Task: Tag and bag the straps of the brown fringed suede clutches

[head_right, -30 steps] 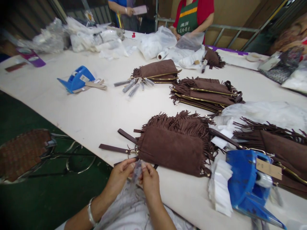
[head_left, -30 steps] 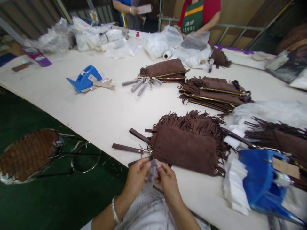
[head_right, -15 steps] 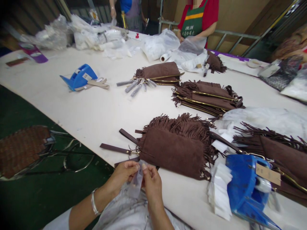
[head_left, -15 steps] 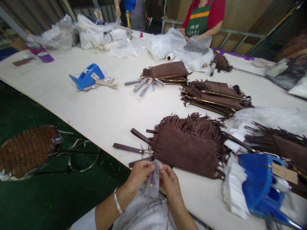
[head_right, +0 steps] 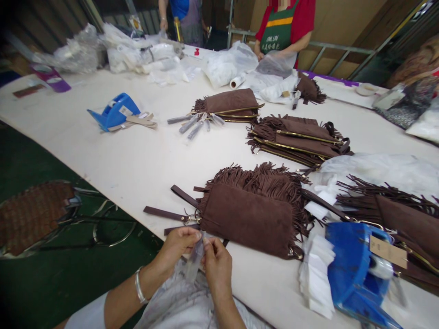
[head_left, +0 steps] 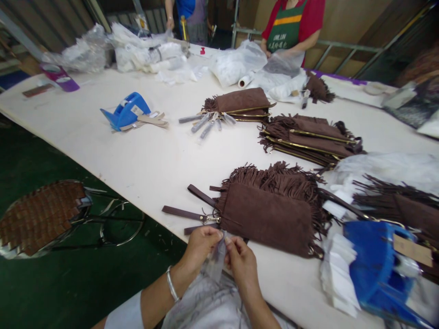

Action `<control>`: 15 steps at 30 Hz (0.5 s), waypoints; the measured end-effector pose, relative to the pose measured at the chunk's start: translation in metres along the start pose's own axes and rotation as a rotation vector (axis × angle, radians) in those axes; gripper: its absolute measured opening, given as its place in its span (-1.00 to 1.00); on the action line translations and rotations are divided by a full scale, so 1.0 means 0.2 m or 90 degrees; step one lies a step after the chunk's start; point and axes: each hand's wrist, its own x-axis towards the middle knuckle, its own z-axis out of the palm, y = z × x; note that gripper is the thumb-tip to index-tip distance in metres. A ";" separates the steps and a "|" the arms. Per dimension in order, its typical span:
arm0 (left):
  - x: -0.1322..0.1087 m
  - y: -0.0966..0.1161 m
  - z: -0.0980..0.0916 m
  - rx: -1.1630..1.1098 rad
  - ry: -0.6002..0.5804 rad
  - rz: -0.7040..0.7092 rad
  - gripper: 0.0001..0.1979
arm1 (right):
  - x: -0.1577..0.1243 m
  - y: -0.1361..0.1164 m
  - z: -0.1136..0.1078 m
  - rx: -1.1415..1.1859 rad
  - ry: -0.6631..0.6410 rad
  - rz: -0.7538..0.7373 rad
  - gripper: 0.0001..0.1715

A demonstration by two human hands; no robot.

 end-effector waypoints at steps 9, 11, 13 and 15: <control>0.00 0.00 0.07 0.001 0.070 0.010 -0.83 | 0.01 -0.01 0.01 -0.021 0.111 -0.089 -0.54; 0.01 -0.02 0.08 0.008 0.088 0.029 -0.86 | 0.01 -0.01 0.02 -0.013 0.116 -0.091 -0.57; 0.01 -0.03 0.09 0.019 0.109 0.051 -0.87 | 0.00 -0.01 0.03 -0.009 0.111 -0.090 -0.59; 0.02 -0.05 0.10 0.036 0.134 0.080 -0.88 | -0.01 -0.02 0.03 -0.015 0.099 -0.088 -0.61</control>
